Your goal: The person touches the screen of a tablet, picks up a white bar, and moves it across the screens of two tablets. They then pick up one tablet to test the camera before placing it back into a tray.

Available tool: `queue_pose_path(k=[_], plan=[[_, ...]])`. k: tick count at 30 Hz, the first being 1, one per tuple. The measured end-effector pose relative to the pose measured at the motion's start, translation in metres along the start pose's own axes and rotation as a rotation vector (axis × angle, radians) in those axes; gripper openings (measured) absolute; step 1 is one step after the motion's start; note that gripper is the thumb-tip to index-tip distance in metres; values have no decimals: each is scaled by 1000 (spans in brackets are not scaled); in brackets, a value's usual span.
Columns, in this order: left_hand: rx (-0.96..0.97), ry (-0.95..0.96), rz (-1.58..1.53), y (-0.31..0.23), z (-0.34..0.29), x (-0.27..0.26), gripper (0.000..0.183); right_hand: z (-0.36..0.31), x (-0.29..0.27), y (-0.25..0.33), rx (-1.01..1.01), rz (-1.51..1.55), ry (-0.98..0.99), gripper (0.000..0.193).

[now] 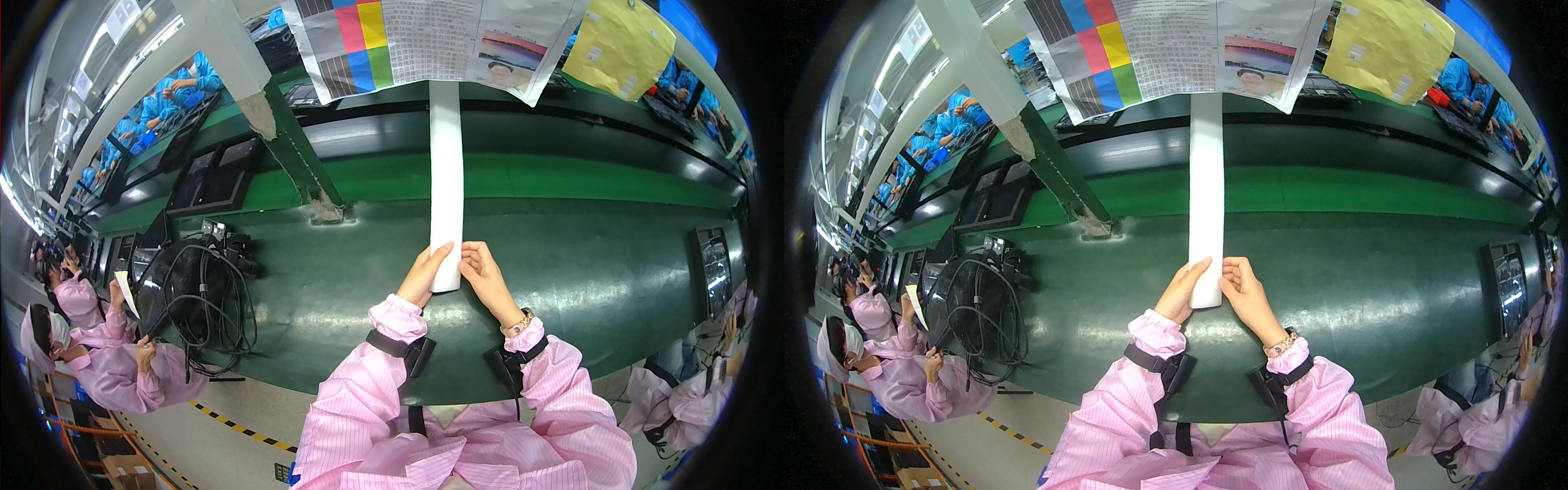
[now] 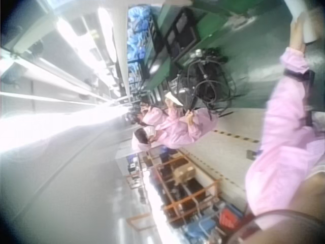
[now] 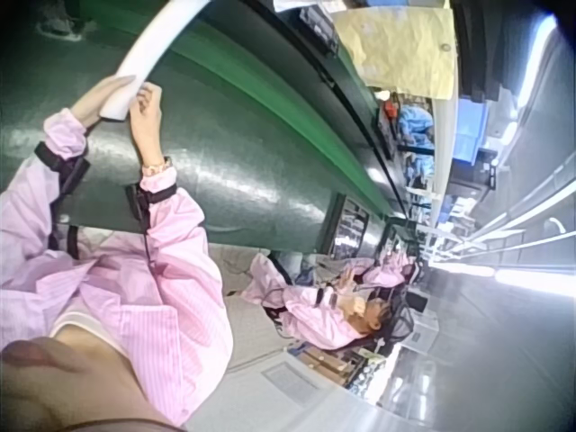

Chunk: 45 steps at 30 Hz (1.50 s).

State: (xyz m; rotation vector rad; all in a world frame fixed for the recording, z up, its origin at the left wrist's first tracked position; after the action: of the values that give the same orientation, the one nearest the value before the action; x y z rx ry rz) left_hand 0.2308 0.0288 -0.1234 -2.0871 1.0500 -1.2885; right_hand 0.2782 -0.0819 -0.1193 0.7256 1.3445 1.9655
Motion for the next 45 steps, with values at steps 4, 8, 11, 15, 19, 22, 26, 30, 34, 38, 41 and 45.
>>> queue_pose_path(k=[4, 8, 11, 15, 19, 22, 26, 30, 34, 38, 41, 45], plan=[[-1, 11, 0, 0, 0, 2, 37, -1, -2, -1, -1, -9, 0, 26], [4, 10, 3, 0, 0, 1, 37, -1, 0, 1, 4, 1, 4, 26], [9, 0, 8, 0, 0, 1, 37, -1, 0, 2, 7, 2, -5, 26], [10, 8, 10, 0, 0, 1, 38, -1, -1, 0, 3, 5, -3, 26], [6, 13, 9, 0, 1, 0, 39, -1, 0, 1, 0, 9, -7, 26], [-3, 13, 4, 1, 2, -1, 39, -1, 0, 1, 5, -2, -6, 26], [-1, 12, 9, 0, 1, 0, 39, -1, -1, 1, 9, -3, -8, 26], [3, 13, 1, 0, 1, 1, 37, -1, -2, 0, 7, 7, -9, 26], [4, 25, 5, -1, -1, 2, 39, -1, 0, -1, 2, 18, -6, 26], [16, 16, 15, -1, -1, 2, 39, -1, 0, 1, -4, 15, -4, 26], [17, 3, 25, -1, -1, 1, 39, 0, 0, 1, -5, 18, -5, 26], [9, 10, 20, -1, -1, 1, 39, -1, -1, 0, -6, -2, -1, 27]])
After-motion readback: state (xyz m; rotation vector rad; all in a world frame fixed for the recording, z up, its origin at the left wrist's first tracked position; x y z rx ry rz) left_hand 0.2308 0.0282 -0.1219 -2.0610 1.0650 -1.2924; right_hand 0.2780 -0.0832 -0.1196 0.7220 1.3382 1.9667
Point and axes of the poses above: each hand's wrist, its own z-axis towards the middle knuckle, its own x-axis out of the palm, y = z × x, the point moved 5 cm from there along z, towards the middle knuckle, and after that the axes turned 15 degrees about -x, right-handed, at the moved point
